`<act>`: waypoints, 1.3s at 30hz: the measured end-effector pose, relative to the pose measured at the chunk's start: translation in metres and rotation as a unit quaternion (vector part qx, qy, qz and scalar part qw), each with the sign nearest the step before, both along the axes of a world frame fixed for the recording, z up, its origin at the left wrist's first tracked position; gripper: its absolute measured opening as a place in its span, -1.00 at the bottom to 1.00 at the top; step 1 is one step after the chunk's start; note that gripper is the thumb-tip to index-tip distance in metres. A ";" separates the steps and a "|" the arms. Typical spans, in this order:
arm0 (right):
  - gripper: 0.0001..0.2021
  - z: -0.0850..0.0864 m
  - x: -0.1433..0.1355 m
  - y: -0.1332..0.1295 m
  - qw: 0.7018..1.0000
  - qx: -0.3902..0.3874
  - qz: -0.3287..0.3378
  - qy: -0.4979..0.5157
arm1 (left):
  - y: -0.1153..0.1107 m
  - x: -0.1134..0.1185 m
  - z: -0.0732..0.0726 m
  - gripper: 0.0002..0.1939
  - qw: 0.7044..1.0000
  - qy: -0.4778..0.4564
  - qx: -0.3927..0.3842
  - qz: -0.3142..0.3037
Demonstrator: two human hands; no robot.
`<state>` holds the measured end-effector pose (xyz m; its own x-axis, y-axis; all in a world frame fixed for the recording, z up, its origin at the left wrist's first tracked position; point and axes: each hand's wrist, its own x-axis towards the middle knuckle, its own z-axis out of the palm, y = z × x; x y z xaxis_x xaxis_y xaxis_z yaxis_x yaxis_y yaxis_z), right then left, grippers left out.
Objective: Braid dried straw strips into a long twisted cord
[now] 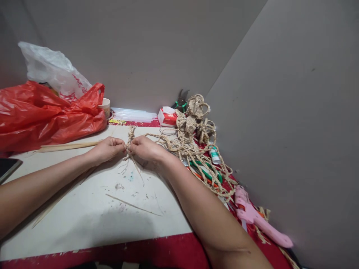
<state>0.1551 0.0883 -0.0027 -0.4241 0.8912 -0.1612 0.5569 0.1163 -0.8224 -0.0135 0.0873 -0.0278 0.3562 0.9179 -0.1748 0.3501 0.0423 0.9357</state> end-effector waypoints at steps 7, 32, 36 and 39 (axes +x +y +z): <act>-0.79 -0.006 -0.022 -0.020 0.996 0.070 -0.010 -0.050 | -0.001 -0.002 0.002 -0.80 0.987 -0.119 -0.107 0.001; -0.63 -0.017 -0.015 0.000 0.977 -0.142 -0.046 0.154 | 0.002 -0.008 0.004 -0.80 0.966 -0.203 -0.148 -0.060; -0.62 -0.016 -0.010 0.005 0.979 -0.161 -0.024 0.123 | 0.002 -0.009 0.002 -0.83 0.976 -0.160 -0.125 -0.080; -0.63 -0.016 -0.006 0.008 0.959 -0.236 0.002 0.159 | 0.004 -0.009 0.000 -0.80 0.986 -0.116 -0.070 -0.093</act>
